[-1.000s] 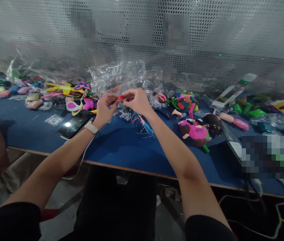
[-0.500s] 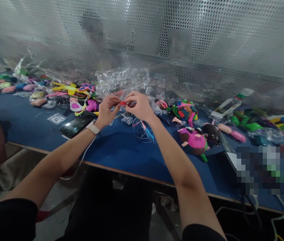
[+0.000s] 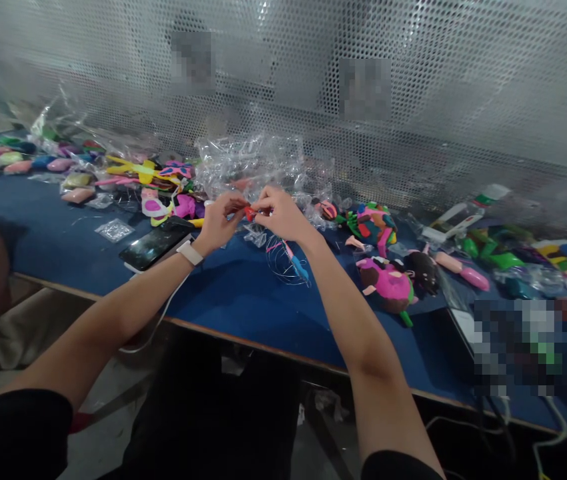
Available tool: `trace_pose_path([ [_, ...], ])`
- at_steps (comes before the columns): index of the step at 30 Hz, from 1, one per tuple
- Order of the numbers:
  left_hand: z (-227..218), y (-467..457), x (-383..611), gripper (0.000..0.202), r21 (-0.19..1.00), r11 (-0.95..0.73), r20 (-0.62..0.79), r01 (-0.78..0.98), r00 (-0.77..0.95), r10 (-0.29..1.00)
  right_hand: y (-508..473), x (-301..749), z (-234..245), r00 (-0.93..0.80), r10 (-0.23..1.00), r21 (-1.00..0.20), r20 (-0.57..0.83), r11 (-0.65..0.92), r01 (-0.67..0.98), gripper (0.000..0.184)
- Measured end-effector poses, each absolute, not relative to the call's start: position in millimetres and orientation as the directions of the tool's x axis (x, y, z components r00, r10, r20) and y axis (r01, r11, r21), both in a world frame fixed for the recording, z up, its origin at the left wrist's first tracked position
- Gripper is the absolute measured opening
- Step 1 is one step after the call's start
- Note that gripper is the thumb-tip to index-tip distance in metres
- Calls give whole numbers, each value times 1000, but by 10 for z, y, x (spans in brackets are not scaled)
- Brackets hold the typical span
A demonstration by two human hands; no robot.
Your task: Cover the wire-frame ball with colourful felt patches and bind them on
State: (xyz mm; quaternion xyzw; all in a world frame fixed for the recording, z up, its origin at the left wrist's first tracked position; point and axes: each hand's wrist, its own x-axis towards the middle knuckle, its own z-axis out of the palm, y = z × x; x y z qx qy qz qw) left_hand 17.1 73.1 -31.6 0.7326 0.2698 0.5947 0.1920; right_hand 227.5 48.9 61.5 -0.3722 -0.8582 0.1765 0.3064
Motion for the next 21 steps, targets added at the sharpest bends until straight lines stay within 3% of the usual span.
trace_pose_path([
  [5,-298,705,184,25,589,-790,769,170,185,612,519,2318,623,-617,733,-563,288,651,510,17],
  [13,-274,665,195,27,598,-778,749,192,210,628,459,2350,661,-645,760,-721,73,487,493,23],
  [21,-245,604,246,22,514,-838,799,184,254,546,420,2366,763,-716,698,-675,-16,521,523,20],
])
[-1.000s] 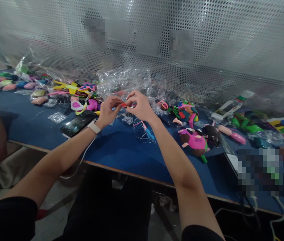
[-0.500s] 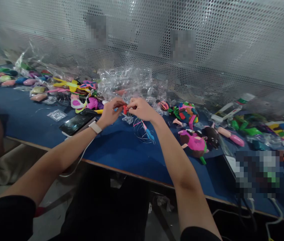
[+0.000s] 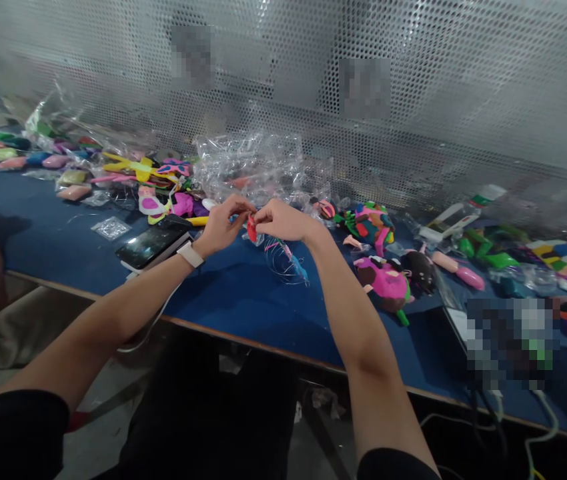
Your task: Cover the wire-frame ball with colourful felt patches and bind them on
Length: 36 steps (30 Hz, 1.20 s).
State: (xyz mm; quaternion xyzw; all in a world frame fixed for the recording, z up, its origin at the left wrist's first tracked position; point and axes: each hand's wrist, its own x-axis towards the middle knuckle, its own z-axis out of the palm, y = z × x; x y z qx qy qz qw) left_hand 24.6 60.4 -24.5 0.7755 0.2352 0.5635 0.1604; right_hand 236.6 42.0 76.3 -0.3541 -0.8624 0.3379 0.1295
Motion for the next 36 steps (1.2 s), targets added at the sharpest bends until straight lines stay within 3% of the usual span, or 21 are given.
trace_pose_path([
  [7,-180,630,171,12,459,-860,831,224,234,505,405,2377,781,-692,717,-721,81,522,457,14],
  [11,-165,658,118,13,441,-847,845,298,180,503,439,2386,734,-634,760,-820,143,450,354,10],
  [17,-113,606,114,17,417,-851,850,320,195,490,473,2353,663,-588,799,-912,121,324,253,31],
  [21,-109,630,122,16,488,-821,823,295,157,546,474,2269,637,-493,860,-929,133,281,240,19],
  [26,-146,732,118,17,623,-770,762,134,119,637,417,2148,619,-404,903,-928,146,267,261,11],
  [36,-115,706,106,14,643,-761,758,90,70,648,502,2253,534,-404,886,-919,228,332,210,30],
])
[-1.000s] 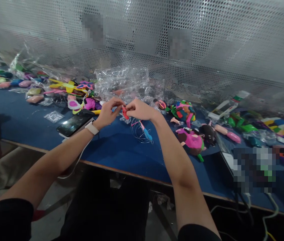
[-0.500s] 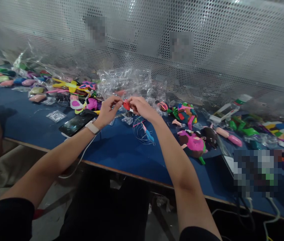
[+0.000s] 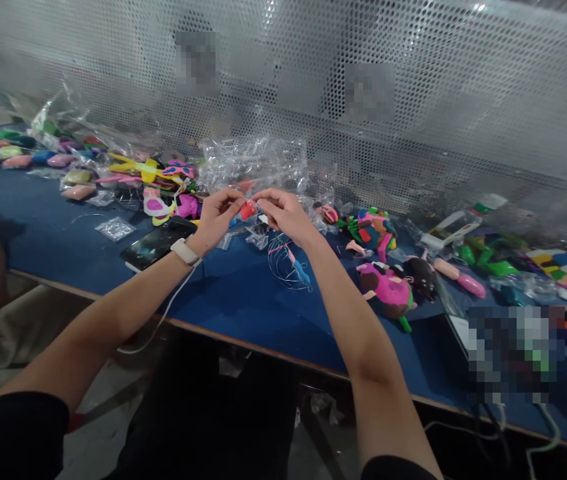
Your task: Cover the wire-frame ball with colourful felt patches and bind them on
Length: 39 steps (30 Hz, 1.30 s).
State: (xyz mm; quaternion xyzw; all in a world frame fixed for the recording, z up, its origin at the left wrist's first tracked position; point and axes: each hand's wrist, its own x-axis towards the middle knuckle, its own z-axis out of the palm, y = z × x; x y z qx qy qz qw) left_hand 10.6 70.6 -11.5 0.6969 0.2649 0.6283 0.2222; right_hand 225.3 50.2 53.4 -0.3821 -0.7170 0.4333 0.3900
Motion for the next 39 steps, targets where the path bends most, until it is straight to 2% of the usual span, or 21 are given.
trace_pose_path([
  [6,-83,575,150,14,528,-817,842,234,-20,539,398,2165,559,-358,885,-888,300,395,234,45],
  [10,-65,530,162,13,469,-838,873,279,-1,488,358,2127,587,-308,900,-895,309,385,226,57],
  [16,-79,527,165,17,470,-821,861,325,34,507,427,2163,532,-349,895,-907,278,365,212,51],
  [21,-109,519,175,22,444,-829,873,341,46,486,471,2175,490,-361,918,-945,164,252,209,48],
  [24,-127,549,190,21,477,-822,858,312,40,513,457,2157,502,-414,905,-970,95,178,168,50],
  [28,-154,632,205,18,570,-799,806,191,60,589,433,2149,520,-515,857,-993,28,82,83,52],
  [31,-168,673,201,16,596,-780,783,189,78,617,434,2179,531,-542,840,-994,-6,54,95,50],
  [39,-149,630,224,11,589,-789,787,174,97,609,421,2243,609,-544,838,-948,41,204,244,44],
])
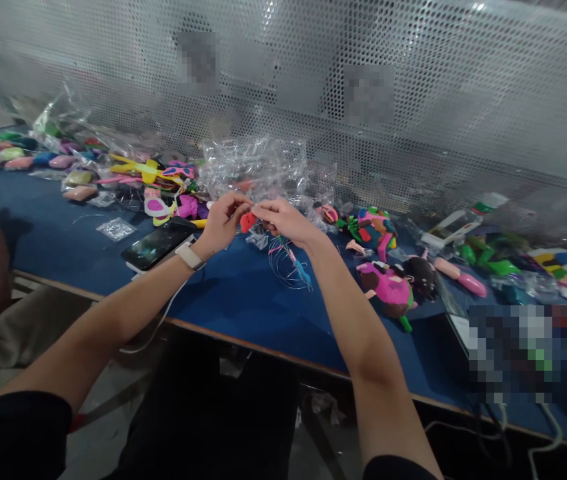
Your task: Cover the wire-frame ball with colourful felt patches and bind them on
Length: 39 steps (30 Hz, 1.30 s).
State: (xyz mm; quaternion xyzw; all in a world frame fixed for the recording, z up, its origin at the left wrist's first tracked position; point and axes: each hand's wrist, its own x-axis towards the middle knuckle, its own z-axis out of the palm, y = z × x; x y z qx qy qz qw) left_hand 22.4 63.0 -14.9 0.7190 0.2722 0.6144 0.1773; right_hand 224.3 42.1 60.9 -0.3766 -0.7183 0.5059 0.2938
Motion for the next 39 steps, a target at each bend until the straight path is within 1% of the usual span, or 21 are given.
trace_pose_path([
  [6,-207,720,213,10,652,-750,751,111,43,659,402,2158,579,-432,883,-931,182,296,212,46],
  [10,-221,754,184,9,637,-766,764,84,60,642,427,2155,549,-381,894,-918,236,334,214,46],
  [12,-220,747,180,11,626,-773,770,106,72,633,431,2161,542,-383,890,-915,249,345,208,47],
  [15,-228,741,186,11,617,-775,773,137,79,630,425,2160,536,-408,880,-923,244,340,181,51],
  [19,-250,763,201,9,616,-783,782,86,60,621,418,2153,518,-473,857,-948,203,293,124,54],
  [23,-244,771,217,9,663,-748,744,41,72,664,417,2140,497,-508,842,-966,183,250,66,55],
  [25,-228,761,222,9,680,-733,731,3,79,678,411,2132,500,-527,833,-970,167,233,61,55],
  [28,-193,734,214,10,699,-713,714,-51,89,694,381,2127,530,-563,816,-970,129,221,97,54],
  [32,-138,711,180,16,703,-706,711,-89,82,698,318,2135,608,-613,784,-960,97,236,150,52],
  [35,-115,724,164,25,688,-716,725,-117,82,684,290,2149,665,-626,770,-952,123,269,145,50],
  [39,-94,745,151,36,691,-705,723,-158,126,680,284,2174,716,-649,738,-915,184,371,162,49],
])
